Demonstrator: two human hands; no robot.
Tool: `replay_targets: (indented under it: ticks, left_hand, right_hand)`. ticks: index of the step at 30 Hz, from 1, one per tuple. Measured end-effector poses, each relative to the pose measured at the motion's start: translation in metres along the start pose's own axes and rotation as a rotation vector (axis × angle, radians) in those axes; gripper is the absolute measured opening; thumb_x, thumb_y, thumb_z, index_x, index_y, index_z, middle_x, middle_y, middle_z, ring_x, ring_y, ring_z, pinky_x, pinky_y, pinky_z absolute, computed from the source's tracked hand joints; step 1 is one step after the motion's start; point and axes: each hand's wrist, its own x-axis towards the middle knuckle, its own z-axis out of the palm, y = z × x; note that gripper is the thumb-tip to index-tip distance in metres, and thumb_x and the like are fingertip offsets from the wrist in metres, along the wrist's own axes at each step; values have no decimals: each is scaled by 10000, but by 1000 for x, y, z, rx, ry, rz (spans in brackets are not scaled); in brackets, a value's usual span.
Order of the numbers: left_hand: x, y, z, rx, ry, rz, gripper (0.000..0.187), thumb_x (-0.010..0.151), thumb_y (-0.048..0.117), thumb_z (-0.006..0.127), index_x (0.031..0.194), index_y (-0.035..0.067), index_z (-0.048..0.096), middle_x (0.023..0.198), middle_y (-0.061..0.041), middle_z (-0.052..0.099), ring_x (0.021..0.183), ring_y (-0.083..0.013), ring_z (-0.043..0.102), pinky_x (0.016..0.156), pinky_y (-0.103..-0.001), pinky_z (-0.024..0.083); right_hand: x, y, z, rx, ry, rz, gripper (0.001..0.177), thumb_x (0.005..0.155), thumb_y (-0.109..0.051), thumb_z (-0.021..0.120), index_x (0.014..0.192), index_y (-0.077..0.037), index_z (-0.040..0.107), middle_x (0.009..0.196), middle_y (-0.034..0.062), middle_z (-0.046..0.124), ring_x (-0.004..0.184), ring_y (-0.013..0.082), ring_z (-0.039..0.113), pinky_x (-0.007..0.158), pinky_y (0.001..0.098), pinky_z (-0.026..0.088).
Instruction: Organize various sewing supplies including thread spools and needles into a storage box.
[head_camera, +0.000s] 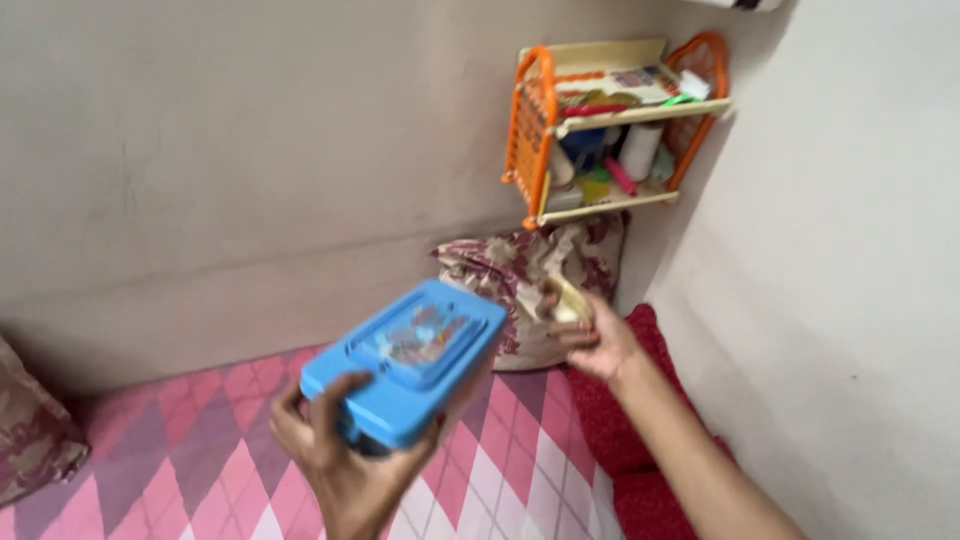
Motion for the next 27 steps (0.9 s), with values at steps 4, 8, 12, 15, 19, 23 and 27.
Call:
replay_targets:
  ticks: [4,8,12,15,19,23,27]
  left_hand:
    - [-87,-85,19,100,84,-41,811,408,321,961,1144,198,643,1267,-254,410,1235,-467,443,947,-542,479]
    - [-162,-172,54,236,175,-98,804,324,382,964,1051,213,666,1238,-274,460,1163,-468,475,932,-604,439]
    - [-210,-247,82,204,172,-239,781,408,365,954,1114,215,654,1298,-329,427,1148,-482,463,887,-577,444]
    - [-222,-295,103,260,111,-243,837,423,329,963,1183,190,639,1307,-333,400,1232,-530,407,964,-626,402]
    - [-233,-361,126,218,97,-218,868,494,343,958,1257,166,584,1364,-348,360,1263,-541,373,1007,-641,390]
    - [-270,-400,129,248,11,-178,834,597,361,962,1292,167,544,1427,-316,368,1309,-516,392,1044,-643,383]
    - [-304,-415,117,166,-14,-260,862,670,389,930,1331,87,465,1492,-332,339,1375,-517,381,1093,-633,393]
  right_hand:
    - [2,105,-71,127,25,109,274,1037,-163,448,1244,-38,576,1024,87,632,546,24,461,355,120,353]
    - [6,193,-137,200,168,250,214,985,-169,487,1105,-47,615,964,75,595,598,89,478,381,157,376]
    - [22,246,-198,189,196,275,149,978,-150,487,1002,-40,585,938,74,576,603,105,481,393,168,379]
    - [42,273,-246,127,345,225,168,963,-108,441,1001,-52,595,949,80,593,604,108,492,382,171,362]
    - [72,302,-263,18,408,209,186,989,-197,477,979,-60,601,926,95,620,605,122,529,385,187,400]
    - [81,328,-282,-9,377,239,193,1029,-245,495,993,-96,612,948,66,637,715,159,603,585,279,521]
    - [91,352,-308,-122,433,251,191,1005,-174,468,1025,-100,643,1070,86,694,828,192,663,679,308,559]
